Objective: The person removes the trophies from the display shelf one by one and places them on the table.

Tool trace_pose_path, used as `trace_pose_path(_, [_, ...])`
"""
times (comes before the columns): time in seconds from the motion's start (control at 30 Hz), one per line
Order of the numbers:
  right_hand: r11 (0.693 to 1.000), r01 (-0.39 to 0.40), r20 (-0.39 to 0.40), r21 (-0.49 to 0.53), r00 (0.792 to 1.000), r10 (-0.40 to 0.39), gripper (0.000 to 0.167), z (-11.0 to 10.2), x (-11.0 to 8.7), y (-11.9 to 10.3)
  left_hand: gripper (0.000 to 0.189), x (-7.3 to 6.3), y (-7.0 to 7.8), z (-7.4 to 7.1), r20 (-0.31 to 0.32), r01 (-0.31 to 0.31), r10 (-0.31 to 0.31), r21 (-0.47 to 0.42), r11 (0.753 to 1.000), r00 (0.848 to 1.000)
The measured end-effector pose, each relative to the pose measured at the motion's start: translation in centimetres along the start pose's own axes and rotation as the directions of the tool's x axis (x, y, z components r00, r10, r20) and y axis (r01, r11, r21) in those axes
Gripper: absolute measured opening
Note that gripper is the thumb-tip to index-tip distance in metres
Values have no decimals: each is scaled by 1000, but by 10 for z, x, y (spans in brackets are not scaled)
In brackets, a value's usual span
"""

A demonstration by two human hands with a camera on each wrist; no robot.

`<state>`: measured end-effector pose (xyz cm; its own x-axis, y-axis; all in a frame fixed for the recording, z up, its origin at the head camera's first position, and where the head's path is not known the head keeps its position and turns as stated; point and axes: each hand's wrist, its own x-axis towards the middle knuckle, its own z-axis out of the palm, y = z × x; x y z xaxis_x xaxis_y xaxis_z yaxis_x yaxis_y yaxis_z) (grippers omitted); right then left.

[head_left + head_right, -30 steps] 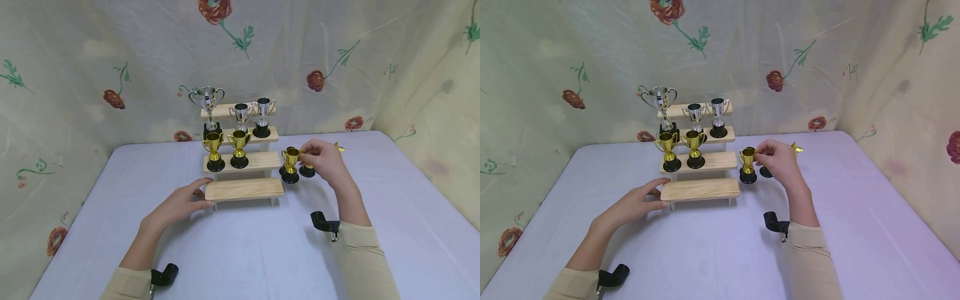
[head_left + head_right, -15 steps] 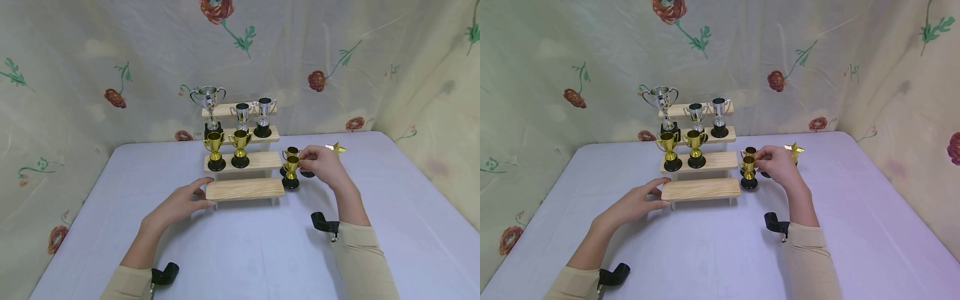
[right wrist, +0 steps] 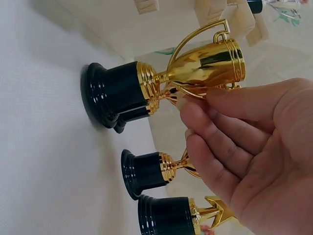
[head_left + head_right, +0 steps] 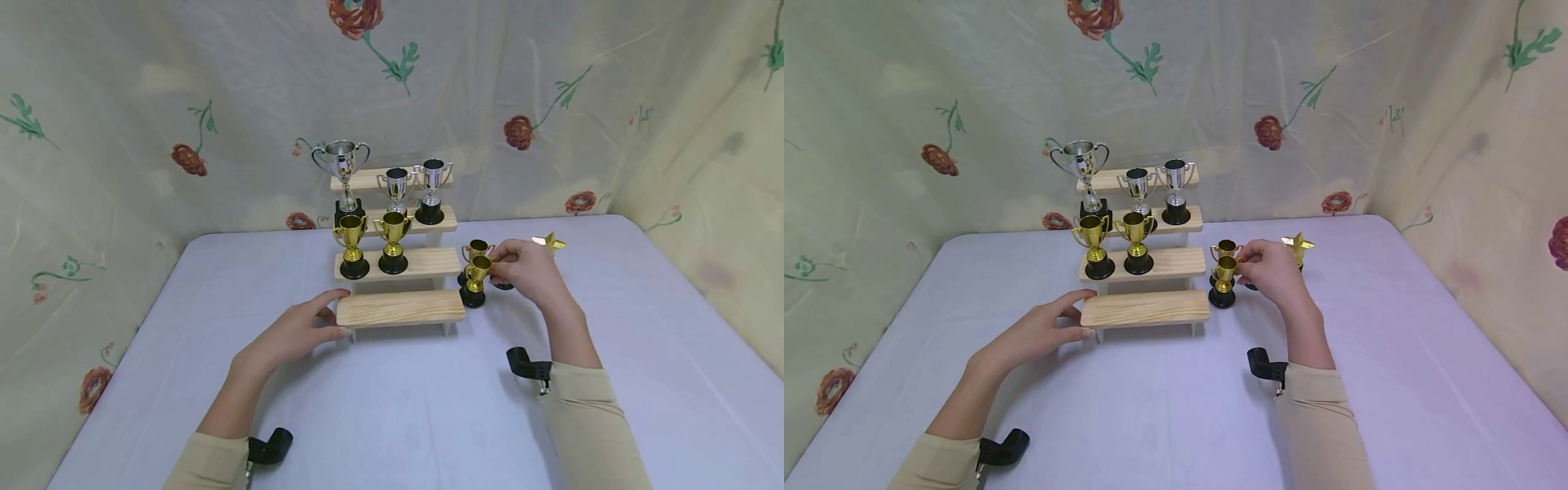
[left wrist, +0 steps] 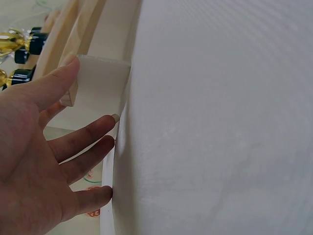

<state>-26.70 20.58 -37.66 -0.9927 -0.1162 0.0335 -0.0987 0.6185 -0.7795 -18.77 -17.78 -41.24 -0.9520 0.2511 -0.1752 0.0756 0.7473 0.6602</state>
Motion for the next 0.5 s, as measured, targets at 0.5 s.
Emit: trace_pose_path(0.5, [998,-19,-5,-52,1000,19,16,1,-1,0,70,1,0,0,2,-4,4,4,1000,1000])
